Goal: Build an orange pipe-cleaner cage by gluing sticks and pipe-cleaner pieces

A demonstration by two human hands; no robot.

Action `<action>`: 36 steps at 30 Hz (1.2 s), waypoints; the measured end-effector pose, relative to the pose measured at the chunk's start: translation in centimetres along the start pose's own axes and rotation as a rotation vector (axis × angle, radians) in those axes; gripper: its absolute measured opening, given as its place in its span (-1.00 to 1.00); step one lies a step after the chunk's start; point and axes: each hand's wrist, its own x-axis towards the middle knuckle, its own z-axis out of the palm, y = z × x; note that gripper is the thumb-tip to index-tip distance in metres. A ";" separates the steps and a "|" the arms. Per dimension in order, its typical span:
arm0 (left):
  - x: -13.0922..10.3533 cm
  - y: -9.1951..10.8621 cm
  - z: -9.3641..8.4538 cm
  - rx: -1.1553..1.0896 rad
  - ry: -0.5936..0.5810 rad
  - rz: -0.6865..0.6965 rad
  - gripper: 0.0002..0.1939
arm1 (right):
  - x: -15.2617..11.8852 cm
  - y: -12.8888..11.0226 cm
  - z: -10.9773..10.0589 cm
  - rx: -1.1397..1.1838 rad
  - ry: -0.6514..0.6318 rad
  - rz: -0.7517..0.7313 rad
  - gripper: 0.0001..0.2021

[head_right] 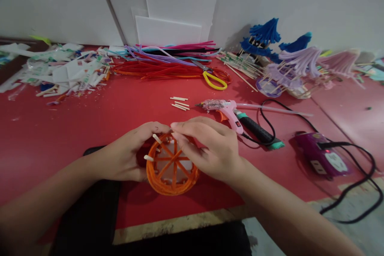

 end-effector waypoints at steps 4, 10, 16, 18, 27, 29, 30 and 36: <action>0.0 0.0 0.0 0.008 0.001 0.023 -0.27 | 0.0 0.0 0.0 0.028 -0.008 0.012 -0.74; 0.1 0.3 0.0 -0.010 0.001 0.008 -0.31 | -0.1 0.2 0.0 0.026 -0.033 0.017 -0.73; 0.2 0.2 0.0 -0.046 -0.002 0.017 -0.33 | -0.1 0.0 -0.1 0.017 -0.070 0.032 -0.73; 0.2 0.1 0.0 -0.039 0.000 0.031 -0.31 | 0.0 -0.1 -0.1 0.015 -0.084 0.042 -0.74; 0.3 0.1 0.0 -0.047 -0.010 0.034 -0.28 | 0.0 -0.2 -0.2 0.015 -0.078 0.045 -0.74; 0.2 0.2 0.0 -0.050 -0.010 0.019 -0.29 | 0.0 -0.2 -0.1 0.016 -0.071 0.039 -0.74; 0.1 0.2 0.0 -0.047 -0.013 0.010 -0.28 | 0.0 -0.2 -0.1 0.015 -0.066 0.036 -0.74; 0.0 0.1 -0.1 -0.005 -0.039 0.020 -0.29 | -0.1 -0.2 0.0 -0.005 -0.058 0.036 -0.75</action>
